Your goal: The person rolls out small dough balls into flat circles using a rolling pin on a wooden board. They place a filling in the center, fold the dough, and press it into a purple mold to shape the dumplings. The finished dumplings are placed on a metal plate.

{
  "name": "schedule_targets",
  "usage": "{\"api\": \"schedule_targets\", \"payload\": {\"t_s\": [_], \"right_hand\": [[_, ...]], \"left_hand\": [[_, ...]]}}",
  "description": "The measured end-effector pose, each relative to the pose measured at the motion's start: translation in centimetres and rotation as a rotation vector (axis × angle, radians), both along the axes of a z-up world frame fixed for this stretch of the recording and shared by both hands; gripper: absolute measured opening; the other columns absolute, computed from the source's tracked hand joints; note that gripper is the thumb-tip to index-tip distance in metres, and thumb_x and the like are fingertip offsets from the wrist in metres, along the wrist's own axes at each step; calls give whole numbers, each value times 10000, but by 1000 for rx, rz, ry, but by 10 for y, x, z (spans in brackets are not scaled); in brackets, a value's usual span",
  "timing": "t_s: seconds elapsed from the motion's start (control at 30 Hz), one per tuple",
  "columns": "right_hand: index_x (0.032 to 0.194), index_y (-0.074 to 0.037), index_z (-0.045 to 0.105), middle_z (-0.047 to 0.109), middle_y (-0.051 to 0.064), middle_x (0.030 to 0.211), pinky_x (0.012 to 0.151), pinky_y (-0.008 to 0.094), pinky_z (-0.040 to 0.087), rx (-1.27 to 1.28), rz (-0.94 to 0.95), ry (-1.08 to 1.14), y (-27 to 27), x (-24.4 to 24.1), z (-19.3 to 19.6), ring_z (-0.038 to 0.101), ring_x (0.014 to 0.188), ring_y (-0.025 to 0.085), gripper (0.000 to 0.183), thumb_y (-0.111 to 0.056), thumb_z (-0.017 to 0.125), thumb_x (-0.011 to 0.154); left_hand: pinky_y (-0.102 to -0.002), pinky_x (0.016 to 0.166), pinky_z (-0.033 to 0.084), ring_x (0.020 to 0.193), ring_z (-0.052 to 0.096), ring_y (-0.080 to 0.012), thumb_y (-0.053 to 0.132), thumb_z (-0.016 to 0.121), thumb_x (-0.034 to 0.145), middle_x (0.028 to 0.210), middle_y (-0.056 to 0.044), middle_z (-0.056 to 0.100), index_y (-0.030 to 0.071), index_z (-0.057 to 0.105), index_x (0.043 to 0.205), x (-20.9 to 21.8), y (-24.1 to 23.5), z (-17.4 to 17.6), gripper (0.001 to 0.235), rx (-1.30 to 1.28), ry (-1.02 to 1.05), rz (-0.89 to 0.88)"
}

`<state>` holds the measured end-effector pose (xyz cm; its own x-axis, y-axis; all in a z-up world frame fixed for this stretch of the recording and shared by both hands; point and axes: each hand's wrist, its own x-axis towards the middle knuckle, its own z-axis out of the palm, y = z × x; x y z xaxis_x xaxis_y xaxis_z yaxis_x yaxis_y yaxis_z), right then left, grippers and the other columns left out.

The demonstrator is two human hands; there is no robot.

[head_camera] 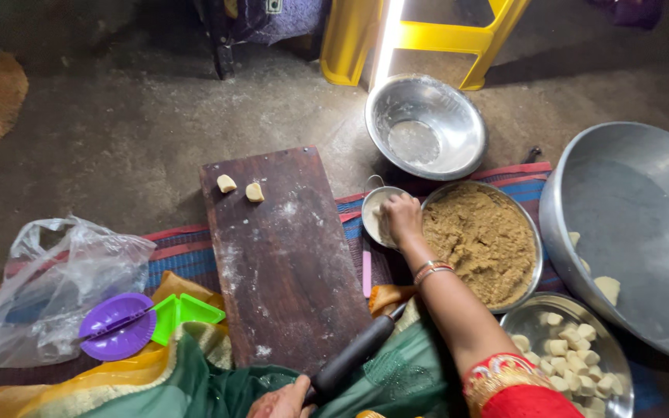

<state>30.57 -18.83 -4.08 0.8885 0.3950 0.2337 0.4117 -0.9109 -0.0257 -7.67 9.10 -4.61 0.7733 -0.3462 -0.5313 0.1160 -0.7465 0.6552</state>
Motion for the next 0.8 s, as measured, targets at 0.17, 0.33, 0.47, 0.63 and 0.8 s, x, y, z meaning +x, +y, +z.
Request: {"api": "schedule_targets", "payload": {"t_s": [0.17, 0.33, 0.47, 0.63, 0.8], "right_hand": [[847, -184, 786, 705, 79, 1031, 852, 476, 484, 45, -8, 185, -8, -10, -14, 633, 1123, 294, 174, -325, 697, 896], [1062, -194, 782, 695, 117, 1139, 878, 541, 487, 46, -183, 245, -25, 16, -35, 605, 1098, 384, 274, -300, 738, 812], [1017, -233, 814, 728, 120, 1109, 926, 544, 505, 9, -331, 391, -26, 28, -29, 636, 1110, 380, 298, -363, 786, 750], [978, -176, 827, 766, 131, 1065, 902, 496, 529, 110, -320, 371, 7, -7, 45, 695, 1022, 357, 369, -504, 798, 812], [992, -103, 784, 743, 88, 909, 753, 401, 572, 557, 68, 571, 98, -88, 85, 733, 832, 276, 370, -367, 855, 742]], "left_hand": [[-464, 909, 533, 1063, 676, -318, 322, 754, 887, 1081, -121, 678, 179, 506, 1195, -2, -1, -3, 421, 4, -6, 34], [-464, 907, 535, 1032, 676, -325, 254, 693, 926, 1079, -124, 652, 199, 521, 1196, 9, -7, 14, 326, 74, -34, 46], [-465, 824, 543, 977, 665, -322, 138, 661, 890, 1042, -92, 649, 182, 566, 1121, 13, -15, 33, 254, 181, -298, 121], [-463, 766, 539, 932, 649, -315, 268, 740, 835, 933, -77, 650, 154, 606, 979, 20, -1, 70, 228, 171, -473, 197], [-458, 798, 541, 933, 665, -309, 306, 757, 825, 914, -85, 689, 141, 643, 924, 25, 14, 86, 223, 142, -524, 234]]}}
